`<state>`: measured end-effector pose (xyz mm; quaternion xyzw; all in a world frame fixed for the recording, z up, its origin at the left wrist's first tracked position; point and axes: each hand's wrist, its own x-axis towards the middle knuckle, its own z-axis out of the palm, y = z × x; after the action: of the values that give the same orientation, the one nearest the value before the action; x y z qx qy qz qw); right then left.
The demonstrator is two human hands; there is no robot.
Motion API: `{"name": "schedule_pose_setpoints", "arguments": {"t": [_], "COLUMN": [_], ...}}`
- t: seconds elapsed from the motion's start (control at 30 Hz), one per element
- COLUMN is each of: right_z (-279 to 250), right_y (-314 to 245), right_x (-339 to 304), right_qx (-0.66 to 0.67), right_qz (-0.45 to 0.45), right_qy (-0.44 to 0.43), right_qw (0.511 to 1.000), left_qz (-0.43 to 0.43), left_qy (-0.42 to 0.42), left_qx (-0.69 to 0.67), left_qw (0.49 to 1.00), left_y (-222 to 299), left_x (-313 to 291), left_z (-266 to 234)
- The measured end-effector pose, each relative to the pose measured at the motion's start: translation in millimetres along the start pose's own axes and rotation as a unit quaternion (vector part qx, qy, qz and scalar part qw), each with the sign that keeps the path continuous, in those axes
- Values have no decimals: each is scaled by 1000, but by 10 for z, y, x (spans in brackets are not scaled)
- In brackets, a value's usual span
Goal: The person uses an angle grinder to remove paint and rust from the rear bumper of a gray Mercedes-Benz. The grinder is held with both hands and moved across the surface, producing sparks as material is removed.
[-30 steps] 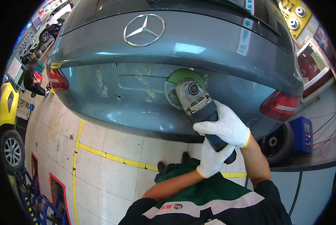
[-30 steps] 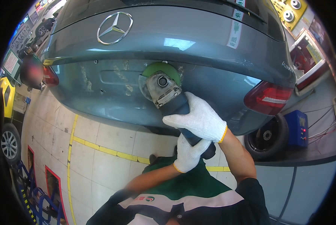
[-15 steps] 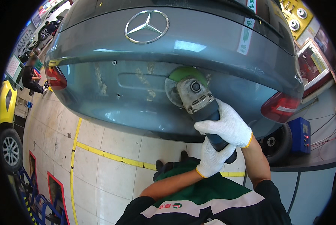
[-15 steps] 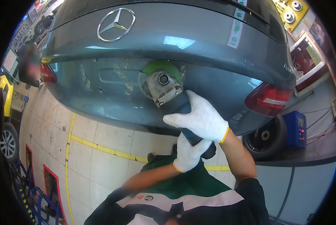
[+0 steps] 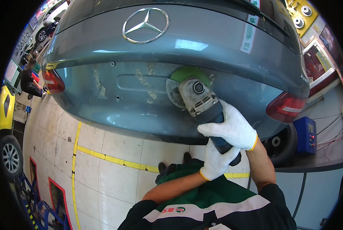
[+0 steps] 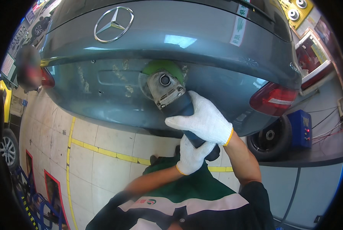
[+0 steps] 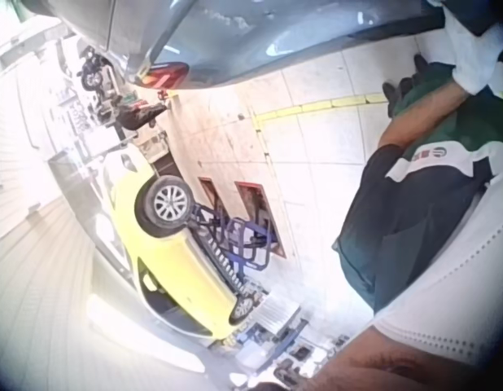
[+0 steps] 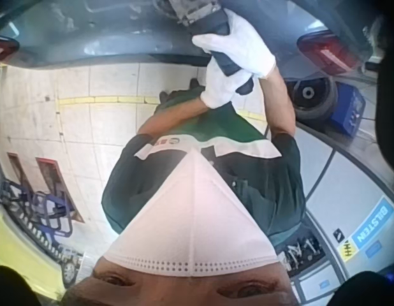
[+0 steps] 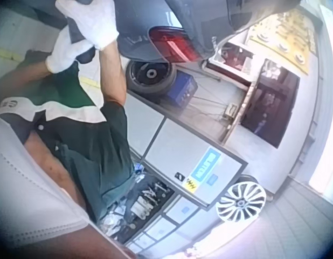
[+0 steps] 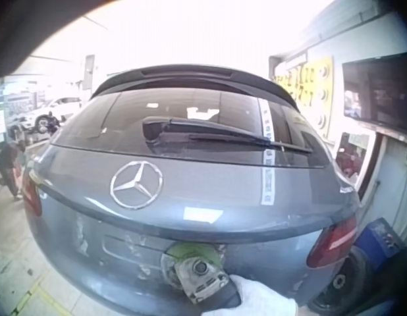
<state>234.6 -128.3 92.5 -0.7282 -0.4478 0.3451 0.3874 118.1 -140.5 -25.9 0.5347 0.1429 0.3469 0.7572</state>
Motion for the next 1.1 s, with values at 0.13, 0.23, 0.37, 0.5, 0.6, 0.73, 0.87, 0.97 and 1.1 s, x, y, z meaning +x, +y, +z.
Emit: {"name": "schedule_pose_setpoints", "arguments": {"t": [0.13,0.23,0.37,0.5,0.6,0.73,0.87,0.97,1.1], "right_z": [-1,2,22,19,0,26,28,43,48], "right_y": [-10,85,85,-23,26,33,2,-7,-17], "right_x": [-5,12,-15,-13,-7,-3,-13,-3,20], "right_qx": [-9,-19,-19,4,-8,10,-9,-3,4], "right_qz": [-3,-13,-27,7,-11,-8,-4,8,1], "right_qy": [0,20,16,-4,7,11,2,5,3], "right_qw": [1000,1000,999,1000,1000,1000,1000,1000,1000], "left_qz": [-1,-7,4,-14,4,-11,-3,-19,-9], "left_qy": [4,0,15,2,8,7,11,-17,-7], "left_qx": [16,-6,10,-11,4,-5,-7,-23,-12], "left_qw": [1000,1000,1000,1000,1000,1000,1000,999,1000], "left_y": [39,9,32,2,62,-10,27,-34,-18], "left_x": [-36,-4,-49,-27,-4,-10,-29,-17,-10], "left_z": [14,3,25,-16,9,6,4,-37,-43]}}
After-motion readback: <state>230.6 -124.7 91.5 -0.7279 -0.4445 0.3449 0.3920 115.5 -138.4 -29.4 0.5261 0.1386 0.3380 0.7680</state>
